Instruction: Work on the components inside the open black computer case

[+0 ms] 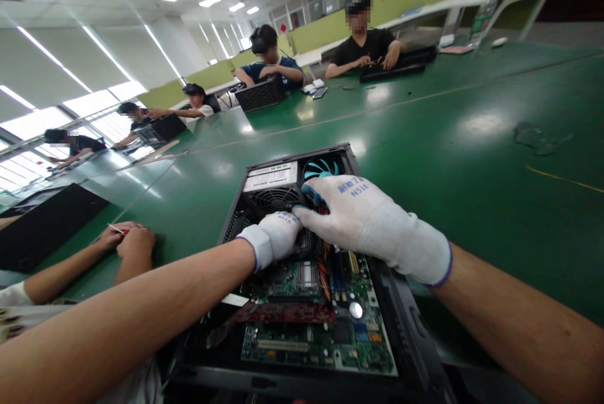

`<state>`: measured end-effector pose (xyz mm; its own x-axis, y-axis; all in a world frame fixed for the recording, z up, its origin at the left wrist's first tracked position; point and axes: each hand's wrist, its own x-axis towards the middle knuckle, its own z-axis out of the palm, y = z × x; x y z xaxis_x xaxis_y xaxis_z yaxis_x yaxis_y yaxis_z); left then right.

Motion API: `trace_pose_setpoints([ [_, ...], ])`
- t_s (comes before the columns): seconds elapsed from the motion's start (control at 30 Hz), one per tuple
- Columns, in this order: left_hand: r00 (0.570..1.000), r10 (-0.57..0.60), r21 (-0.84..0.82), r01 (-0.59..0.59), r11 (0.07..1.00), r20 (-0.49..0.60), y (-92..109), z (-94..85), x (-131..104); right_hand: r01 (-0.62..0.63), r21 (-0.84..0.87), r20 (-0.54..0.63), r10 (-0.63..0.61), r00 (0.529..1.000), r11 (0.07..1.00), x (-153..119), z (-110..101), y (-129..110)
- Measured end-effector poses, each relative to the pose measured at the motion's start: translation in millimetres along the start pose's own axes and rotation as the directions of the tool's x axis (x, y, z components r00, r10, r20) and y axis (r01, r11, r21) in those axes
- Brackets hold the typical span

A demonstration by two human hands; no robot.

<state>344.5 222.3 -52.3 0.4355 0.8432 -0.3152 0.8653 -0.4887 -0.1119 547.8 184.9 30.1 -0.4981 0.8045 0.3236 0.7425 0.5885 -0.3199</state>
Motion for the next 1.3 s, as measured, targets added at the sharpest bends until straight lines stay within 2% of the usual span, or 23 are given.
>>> trace_pose_setpoints([
  [0.17, 1.000, 0.017, 0.012, -0.018, 1.000, 0.011, -2, 2.6, 5, -0.008, 0.002, 0.007, 0.008, 1.000, 1.000, 0, 0, 0],
  [0.43, 0.999, 0.011, 0.029, -0.012, 1.000, 0.032, 3, -7.8, -2, 0.001, 0.009, -0.001, -0.001, 1.000, 1.000, 0, -1, 0],
  [0.7, 0.999, 0.006, 0.008, -0.006, 1.000, 0.038, -1, -0.1, 3, 0.000, 0.015, 0.022, 0.000, 1.000, 1.000, 0, -3, -1],
  [1.0, 0.997, -0.006, -0.013, 0.007, 1.000, 0.072, 10, -17.1, -7, 0.014, 0.028, 0.015, -0.014, 1.000, 1.000, 1, -2, -1],
  [1.3, 0.996, 0.018, -0.033, -0.016, 0.999, 0.083, 14, -29.7, -11, -0.031, 0.094, 0.002, 0.031, 1.000, 0.995, 0, -5, -5],
])
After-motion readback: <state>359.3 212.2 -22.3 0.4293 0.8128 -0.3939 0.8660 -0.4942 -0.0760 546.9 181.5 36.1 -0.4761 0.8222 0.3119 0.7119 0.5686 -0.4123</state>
